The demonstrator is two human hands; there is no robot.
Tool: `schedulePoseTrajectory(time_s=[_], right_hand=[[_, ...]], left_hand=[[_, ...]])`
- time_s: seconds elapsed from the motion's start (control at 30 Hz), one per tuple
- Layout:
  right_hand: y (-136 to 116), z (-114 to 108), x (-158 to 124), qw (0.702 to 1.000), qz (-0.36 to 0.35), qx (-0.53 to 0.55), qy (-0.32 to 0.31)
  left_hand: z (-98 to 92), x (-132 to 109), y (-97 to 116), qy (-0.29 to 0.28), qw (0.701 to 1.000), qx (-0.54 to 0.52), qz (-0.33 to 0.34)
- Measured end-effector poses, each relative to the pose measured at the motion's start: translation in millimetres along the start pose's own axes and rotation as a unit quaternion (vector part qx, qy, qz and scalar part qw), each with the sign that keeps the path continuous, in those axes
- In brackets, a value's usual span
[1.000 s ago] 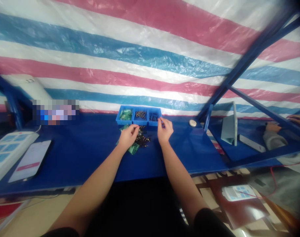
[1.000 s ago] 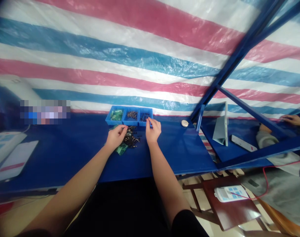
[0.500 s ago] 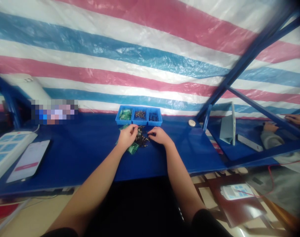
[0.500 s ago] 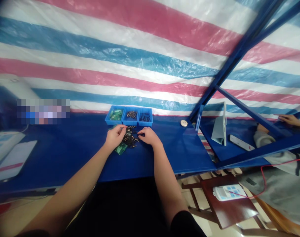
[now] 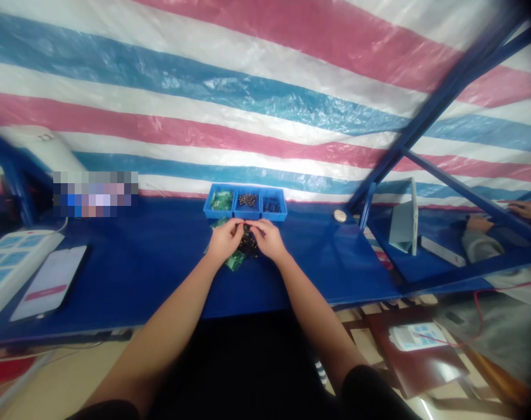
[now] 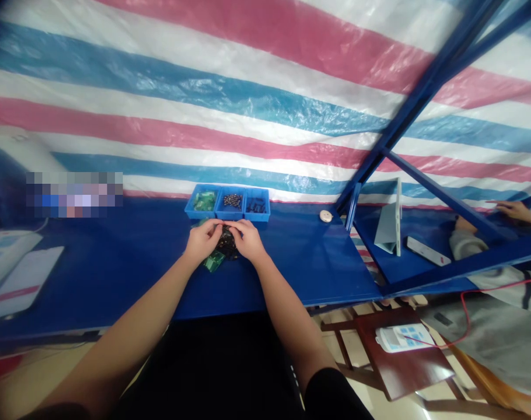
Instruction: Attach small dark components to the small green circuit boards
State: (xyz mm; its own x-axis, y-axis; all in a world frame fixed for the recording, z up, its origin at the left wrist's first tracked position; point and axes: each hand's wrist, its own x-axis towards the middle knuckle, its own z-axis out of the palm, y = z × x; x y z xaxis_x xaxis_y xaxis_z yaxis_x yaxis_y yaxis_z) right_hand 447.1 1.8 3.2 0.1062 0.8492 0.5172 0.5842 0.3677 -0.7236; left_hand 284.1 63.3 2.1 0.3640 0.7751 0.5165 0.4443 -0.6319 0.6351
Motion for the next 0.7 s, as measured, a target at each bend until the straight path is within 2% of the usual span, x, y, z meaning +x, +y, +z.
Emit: schedulePoseTrajectory(time_s=[0.07,0.17,0.3,0.53,0.7], right_hand=[[-2.1,3.4,0.4,0.999,0.02,0.02,0.027],[-0.7,3.9,1.7,0.99,0.087,0.09,0.065],[0.3,2.2,3.6,0.966,0.151,0.2,0.071],[-4.7,1.2,4.6,0.956,0.168,0.233,0.056],[-1.6,2.3,2.2,0.973,0.128,0.182,0.054]], left_hand=[[0.5,-0.4,-1.1,-0.004,1.0,-0.004,0.0],[1.7,-1.0,-1.8,-0.032,0.999,-0.008,0.005],[3.3,-1.2,-1.5,-0.048,0.999,-0.014,0.014],[4.5,-1.5,-3.7,-0.043,0.999,-0.028,0.019],[2.2,-0.4,-2.2,-0.03,0.999,-0.025,0.018]])
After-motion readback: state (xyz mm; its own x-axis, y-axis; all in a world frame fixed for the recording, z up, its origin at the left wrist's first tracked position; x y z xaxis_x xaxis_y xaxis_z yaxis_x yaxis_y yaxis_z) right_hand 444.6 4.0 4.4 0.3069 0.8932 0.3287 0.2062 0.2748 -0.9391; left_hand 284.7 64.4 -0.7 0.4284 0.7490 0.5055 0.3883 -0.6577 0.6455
